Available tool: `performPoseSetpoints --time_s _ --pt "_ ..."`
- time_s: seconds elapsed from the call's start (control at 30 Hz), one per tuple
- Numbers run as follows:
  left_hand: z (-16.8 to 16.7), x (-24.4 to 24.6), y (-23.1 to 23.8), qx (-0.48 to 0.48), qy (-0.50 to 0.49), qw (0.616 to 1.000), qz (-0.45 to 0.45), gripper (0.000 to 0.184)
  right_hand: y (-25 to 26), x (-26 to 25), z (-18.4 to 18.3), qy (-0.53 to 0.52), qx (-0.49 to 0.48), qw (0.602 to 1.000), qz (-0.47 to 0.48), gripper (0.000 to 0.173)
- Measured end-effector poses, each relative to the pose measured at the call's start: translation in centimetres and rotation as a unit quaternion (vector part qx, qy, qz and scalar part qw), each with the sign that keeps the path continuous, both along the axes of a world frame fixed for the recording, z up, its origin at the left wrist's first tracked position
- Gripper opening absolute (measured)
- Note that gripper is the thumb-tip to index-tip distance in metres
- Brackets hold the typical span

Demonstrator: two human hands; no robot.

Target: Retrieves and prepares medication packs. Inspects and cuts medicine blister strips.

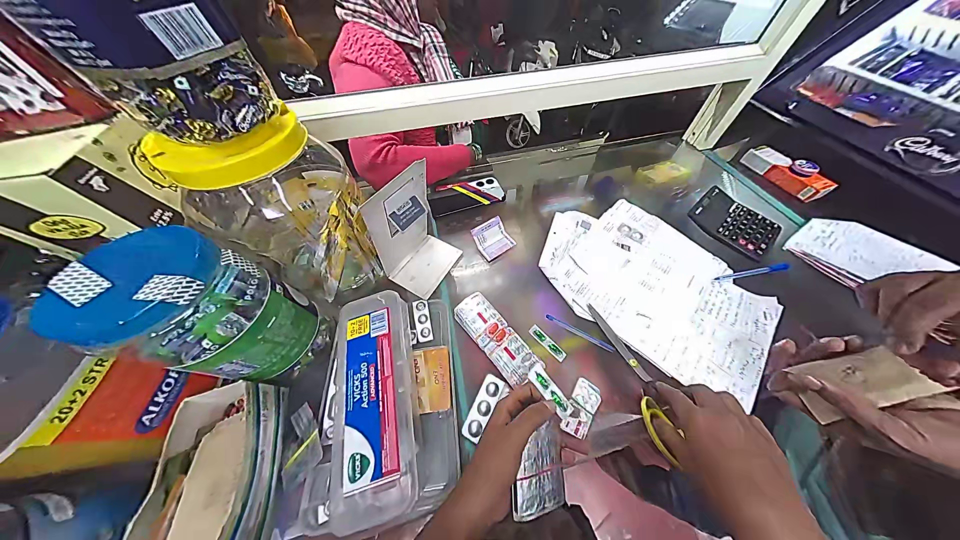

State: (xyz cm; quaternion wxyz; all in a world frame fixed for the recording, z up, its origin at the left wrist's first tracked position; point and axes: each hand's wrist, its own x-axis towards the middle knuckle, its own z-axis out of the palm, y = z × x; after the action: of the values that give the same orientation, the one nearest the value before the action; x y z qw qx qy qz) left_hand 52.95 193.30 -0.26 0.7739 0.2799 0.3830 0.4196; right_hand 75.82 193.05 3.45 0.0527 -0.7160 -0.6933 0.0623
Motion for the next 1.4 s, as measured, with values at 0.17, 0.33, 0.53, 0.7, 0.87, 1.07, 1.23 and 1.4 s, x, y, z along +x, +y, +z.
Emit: performPoseSetpoints --time_s 0.17,0.33,0.53,0.7,0.87,1.07,1.23,1.4 --pt "0.3 -0.7 -1.5 0.011 -0.005 1.0 -0.008 0.016 4.8 -4.1 -2.7 0.103 0.127 0.974 0.16 0.018" --pt "0.5 -2.0 -2.9 0.048 0.004 0.999 -0.008 0.019 7.3 -6.6 -2.4 0.067 -0.005 0.979 0.193 0.03" --pt "-0.3 -2.5 -3.6 0.069 -0.023 0.997 -0.008 0.021 12.7 -2.9 -0.2 0.105 0.082 0.987 0.09 0.028" --pt "-0.1 -2.9 -3.2 0.098 -0.029 0.995 -0.007 0.018 9.5 -3.4 0.0 0.27 0.101 0.932 0.221 0.042" --pt "-0.4 -3.0 -2.6 0.17 0.06 0.983 0.021 0.014 1.4 -6.5 -2.0 0.317 0.12 0.849 0.406 0.047" --pt "-0.2 -2.2 -2.3 0.159 0.037 0.986 0.019 0.018 -0.5 -6.6 -4.3 0.265 0.34 0.843 0.323 0.018" --pt "-1.2 -2.5 -2.1 0.079 -0.109 0.991 -0.004 0.028 -1.4 -5.7 -3.1 0.714 0.101 0.691 0.054 0.022" --pt "-1.3 -3.0 -2.4 0.023 -0.179 0.984 -0.004 0.033 -1.8 -5.6 -3.4 0.758 0.064 0.648 0.029 0.024"
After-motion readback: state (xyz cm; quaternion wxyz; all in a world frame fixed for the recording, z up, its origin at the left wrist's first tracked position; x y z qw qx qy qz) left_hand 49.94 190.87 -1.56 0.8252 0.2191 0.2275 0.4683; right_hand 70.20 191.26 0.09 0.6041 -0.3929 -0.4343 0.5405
